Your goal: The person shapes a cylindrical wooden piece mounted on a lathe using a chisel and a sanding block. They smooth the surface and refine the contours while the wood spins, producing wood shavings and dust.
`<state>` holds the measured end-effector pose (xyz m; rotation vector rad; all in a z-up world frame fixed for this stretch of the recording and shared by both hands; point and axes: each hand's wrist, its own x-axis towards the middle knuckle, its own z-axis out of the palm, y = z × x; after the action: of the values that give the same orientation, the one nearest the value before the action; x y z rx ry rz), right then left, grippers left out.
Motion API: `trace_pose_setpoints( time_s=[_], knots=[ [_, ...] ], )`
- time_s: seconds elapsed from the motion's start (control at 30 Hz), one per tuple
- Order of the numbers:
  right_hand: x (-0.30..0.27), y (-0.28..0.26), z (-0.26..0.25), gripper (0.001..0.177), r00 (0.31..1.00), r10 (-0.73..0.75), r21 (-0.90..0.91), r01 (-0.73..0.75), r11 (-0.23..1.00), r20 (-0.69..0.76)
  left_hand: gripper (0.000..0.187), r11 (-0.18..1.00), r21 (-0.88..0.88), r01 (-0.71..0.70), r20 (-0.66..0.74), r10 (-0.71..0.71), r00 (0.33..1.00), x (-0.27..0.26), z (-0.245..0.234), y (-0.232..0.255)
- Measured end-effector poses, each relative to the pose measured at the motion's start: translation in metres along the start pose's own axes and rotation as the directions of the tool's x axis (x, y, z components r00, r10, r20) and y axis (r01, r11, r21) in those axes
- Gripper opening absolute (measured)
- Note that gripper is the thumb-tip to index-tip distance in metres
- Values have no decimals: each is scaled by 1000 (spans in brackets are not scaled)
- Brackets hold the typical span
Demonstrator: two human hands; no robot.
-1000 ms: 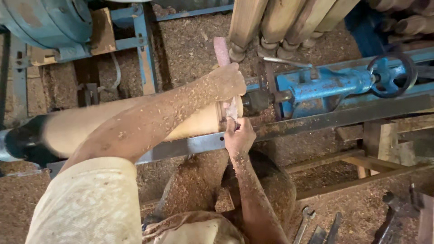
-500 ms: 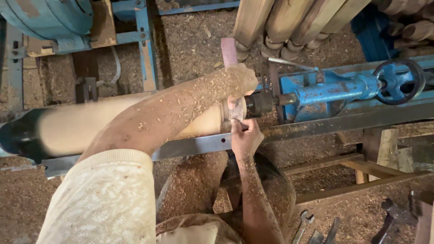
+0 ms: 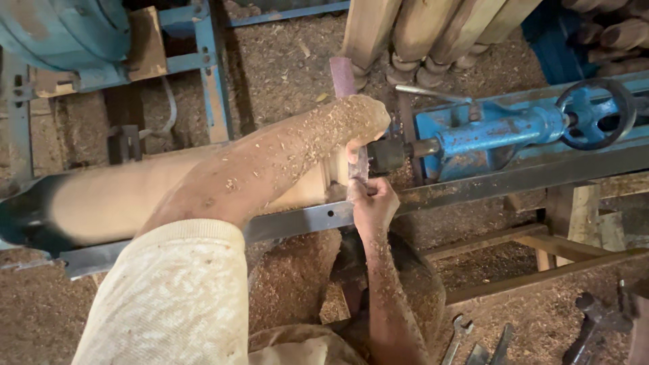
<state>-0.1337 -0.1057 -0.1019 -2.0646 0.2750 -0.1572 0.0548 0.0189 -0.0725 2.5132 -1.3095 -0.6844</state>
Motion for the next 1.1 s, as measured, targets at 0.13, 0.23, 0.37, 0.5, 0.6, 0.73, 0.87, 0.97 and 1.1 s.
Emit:
trace_pose_setpoints(
  time_s=[0.13, 0.23, 0.37, 0.5, 0.6, 0.73, 0.87, 0.97, 1.1],
  knots=[
    [5, 8, -2, 21, 993, 93, 115, -101, 988, 71, 36, 1000, -15, 14, 34, -13, 999, 12, -3, 2],
    [9, 11, -3, 21, 978, 162, 201, -185, 962, 128, 32, 999, -16, 35, 61, -34, 998, 21, -7, 1],
    [12, 10, -3, 20, 956, 245, 318, -286, 904, 162, 28, 997, 10, 73, 87, -74, 993, 29, -6, 0],
    [15, 5, -1, 19, 912, 367, 390, -409, 825, 181, 24, 988, 84, 128, 80, -135, 988, 36, -4, -1],
    [17, 4, -3, 20, 934, 320, 334, -356, 873, 159, 20, 970, 183, 157, 12, -162, 987, 37, 0, 4],
    [20, 2, -9, 22, 999, 22, 13, -22, 1000, -40, 16, 926, 328, 188, -220, -118, 968, 14, 2, 13],
    [13, 4, -11, 19, 982, -188, -3, 188, 982, -3, 14, 931, 349, 107, -247, -19, 969, -27, 10, 11],
    [4, 3, -11, 29, 948, -309, -121, 316, 941, 76, 10, 876, 473, 96, -339, 81, 937, -52, 14, 13],
    [-5, -9, -1, 37, 928, -367, -212, 373, 903, 68, 14, 884, 460, 86, -335, 83, 938, -69, 10, 19]
  ],
)
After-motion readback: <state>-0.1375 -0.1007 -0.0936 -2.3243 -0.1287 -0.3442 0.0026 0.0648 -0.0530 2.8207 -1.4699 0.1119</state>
